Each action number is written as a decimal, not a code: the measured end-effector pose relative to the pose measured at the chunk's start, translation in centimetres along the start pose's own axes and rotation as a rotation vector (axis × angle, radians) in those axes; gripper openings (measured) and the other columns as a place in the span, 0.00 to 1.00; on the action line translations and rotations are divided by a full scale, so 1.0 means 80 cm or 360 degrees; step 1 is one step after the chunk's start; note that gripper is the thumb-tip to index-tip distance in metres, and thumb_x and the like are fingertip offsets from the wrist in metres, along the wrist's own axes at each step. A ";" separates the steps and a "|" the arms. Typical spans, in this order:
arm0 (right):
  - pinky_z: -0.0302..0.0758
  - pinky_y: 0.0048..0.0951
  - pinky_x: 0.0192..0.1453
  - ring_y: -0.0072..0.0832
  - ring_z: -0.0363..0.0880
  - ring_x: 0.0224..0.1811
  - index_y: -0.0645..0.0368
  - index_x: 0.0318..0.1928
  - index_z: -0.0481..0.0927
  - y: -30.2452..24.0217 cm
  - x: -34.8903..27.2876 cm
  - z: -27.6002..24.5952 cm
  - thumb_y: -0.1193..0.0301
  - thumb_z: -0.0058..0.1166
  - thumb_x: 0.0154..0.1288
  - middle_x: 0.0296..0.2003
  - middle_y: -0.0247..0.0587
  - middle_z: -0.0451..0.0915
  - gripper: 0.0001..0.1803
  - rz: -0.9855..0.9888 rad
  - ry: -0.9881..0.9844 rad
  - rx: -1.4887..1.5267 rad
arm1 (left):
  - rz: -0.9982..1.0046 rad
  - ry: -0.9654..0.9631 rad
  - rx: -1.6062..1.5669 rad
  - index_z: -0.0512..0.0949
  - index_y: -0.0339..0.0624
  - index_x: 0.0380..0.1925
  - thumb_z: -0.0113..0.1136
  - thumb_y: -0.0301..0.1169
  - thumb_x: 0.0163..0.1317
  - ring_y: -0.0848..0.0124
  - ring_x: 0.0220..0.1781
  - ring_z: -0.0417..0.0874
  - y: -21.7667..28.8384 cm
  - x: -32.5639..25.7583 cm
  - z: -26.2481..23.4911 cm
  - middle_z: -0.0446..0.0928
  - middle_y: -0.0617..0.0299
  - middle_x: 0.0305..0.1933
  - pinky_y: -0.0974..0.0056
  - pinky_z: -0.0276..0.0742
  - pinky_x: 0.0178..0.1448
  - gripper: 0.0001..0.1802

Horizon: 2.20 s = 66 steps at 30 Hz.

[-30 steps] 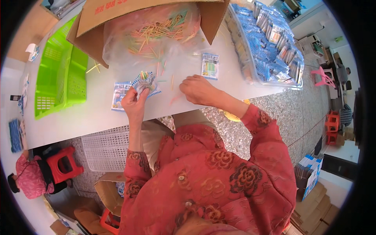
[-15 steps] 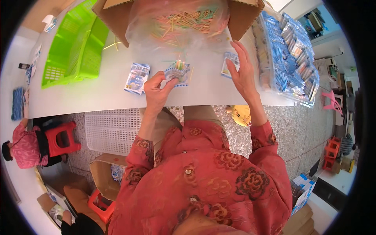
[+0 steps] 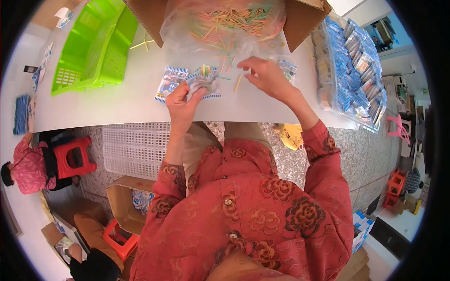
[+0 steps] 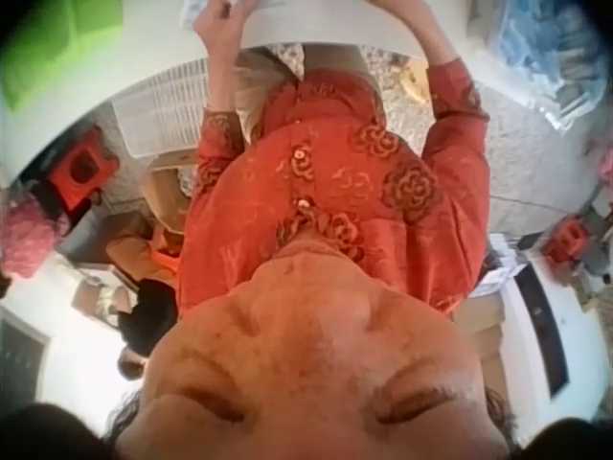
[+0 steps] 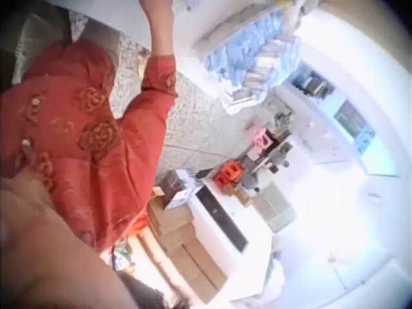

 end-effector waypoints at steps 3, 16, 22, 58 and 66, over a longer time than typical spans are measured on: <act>0.77 0.32 0.38 0.36 0.78 0.39 0.59 0.39 0.77 -0.009 -0.013 0.043 0.79 0.54 0.52 0.35 0.41 0.77 0.11 -0.0490 -0.0116 -0.0517 | -0.0028 0.0069 -0.0086 0.79 0.30 0.32 0.64 0.18 0.54 0.81 0.33 0.71 0.013 0.000 -0.008 0.76 0.68 0.30 0.74 0.68 0.38 0.05; 0.77 0.39 0.42 0.41 0.77 0.43 0.64 0.36 0.72 0.014 0.058 0.069 0.77 0.57 0.50 0.40 0.41 0.73 0.12 -0.0587 -0.0222 -0.0604 | -0.0045 0.0006 -0.0023 0.79 0.29 0.32 0.63 0.18 0.53 0.81 0.32 0.69 0.000 -0.001 -0.011 0.73 0.68 0.30 0.75 0.66 0.36 0.06; 0.76 0.39 0.44 0.41 0.77 0.44 0.63 0.36 0.73 0.014 0.082 0.105 0.76 0.56 0.52 0.39 0.43 0.75 0.10 -0.0649 -0.0677 -0.0912 | -0.0040 0.0011 0.0043 0.78 0.31 0.29 0.64 0.18 0.52 0.82 0.30 0.68 -0.013 -0.002 -0.014 0.71 0.69 0.27 0.74 0.64 0.34 0.05; 0.75 0.18 0.40 0.16 0.77 0.35 0.62 0.38 0.79 -0.056 0.032 -0.038 0.76 0.55 0.62 0.32 0.32 0.79 0.04 0.0038 -0.0128 0.1445 | 0.0016 -0.0161 0.0384 0.78 0.33 0.23 0.67 0.21 0.50 0.81 0.25 0.73 0.001 0.004 0.049 0.78 0.65 0.24 0.74 0.67 0.29 0.06; 0.64 0.18 0.31 0.13 0.71 0.30 0.59 0.37 0.80 -0.086 0.025 -0.027 0.77 0.56 0.60 0.31 0.26 0.78 0.04 -0.0091 -0.0252 0.0741 | 0.0104 -0.0208 0.0351 0.78 0.34 0.23 0.67 0.21 0.49 0.79 0.25 0.75 0.011 0.005 0.054 0.79 0.64 0.25 0.72 0.68 0.29 0.06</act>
Point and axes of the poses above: each hand's wrist, its own x-axis towards the middle knuckle, its own z-axis out of the palm, y = z × x, the point moved 9 cm from there along x, towards the middle knuckle
